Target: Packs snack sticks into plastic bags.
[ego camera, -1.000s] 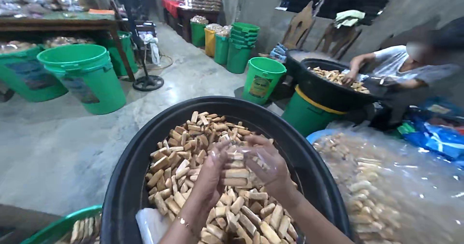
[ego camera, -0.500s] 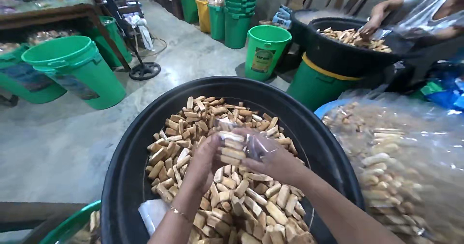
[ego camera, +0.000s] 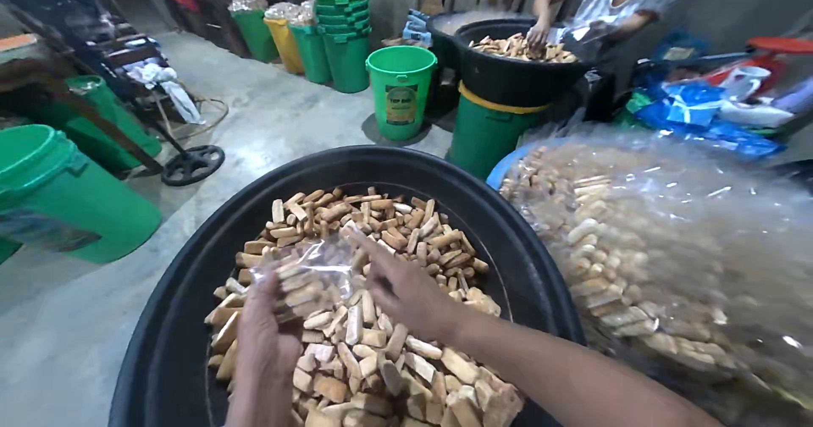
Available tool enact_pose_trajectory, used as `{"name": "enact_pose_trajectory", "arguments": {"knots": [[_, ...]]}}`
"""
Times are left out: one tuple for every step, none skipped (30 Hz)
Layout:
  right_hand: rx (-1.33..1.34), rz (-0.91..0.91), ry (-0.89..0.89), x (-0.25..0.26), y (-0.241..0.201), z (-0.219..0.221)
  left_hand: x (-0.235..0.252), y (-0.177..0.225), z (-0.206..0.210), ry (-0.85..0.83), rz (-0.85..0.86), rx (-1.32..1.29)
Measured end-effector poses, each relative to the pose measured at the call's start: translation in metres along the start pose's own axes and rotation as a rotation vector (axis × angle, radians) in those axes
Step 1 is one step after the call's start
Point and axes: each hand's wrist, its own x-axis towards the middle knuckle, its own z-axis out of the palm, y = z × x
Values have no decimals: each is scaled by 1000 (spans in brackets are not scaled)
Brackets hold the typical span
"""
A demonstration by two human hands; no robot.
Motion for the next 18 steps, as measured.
{"name": "enact_pose_trajectory", "arguments": {"knots": [[-65,62,-16,7,4,-12,3,5,-4,37,8,-47],[-142,135,-54,16,12,-26,5,10,-6,54,21,-96],[-219,210,-93,27,24,-39,6,15,-8,44,36,-135],[-298,267,-108,38,40,-50,5,18,-9,25,49,-157],[-382,312,-115,48,56,-57,3,20,-8,-1,62,-165],[-466,342,-115,58,73,-61,0,21,-7,-22,77,-165],[-535,355,-123,66,88,-63,-1,21,-7,-45,86,-169],[-580,360,-149,74,100,-65,-3,22,-7,-59,87,-173],[-605,355,-185,82,107,-67,-3,23,-8,-70,84,-174],[-605,337,-212,91,112,-68,-4,25,-9,-80,80,-181],[-589,306,-217,101,115,-67,-5,27,-9,-84,83,-191],[-577,279,-205,111,117,-64,-6,28,-8,-85,91,-202],[-583,266,-193,122,119,-60,-5,29,-9,-86,96,-209],[-608,274,-190,133,120,-53,-5,29,-9,-78,96,-215],[-644,295,-195,142,120,-44,-3,28,-11,-65,91,-214],[-683,318,-199,148,122,-34,-2,27,-11,-39,77,-210],[-710,336,-190,151,126,-24,-1,26,-11,-3,57,-198],[-727,342,-170,152,131,-15,0,26,-10,41,34,-190]]}}
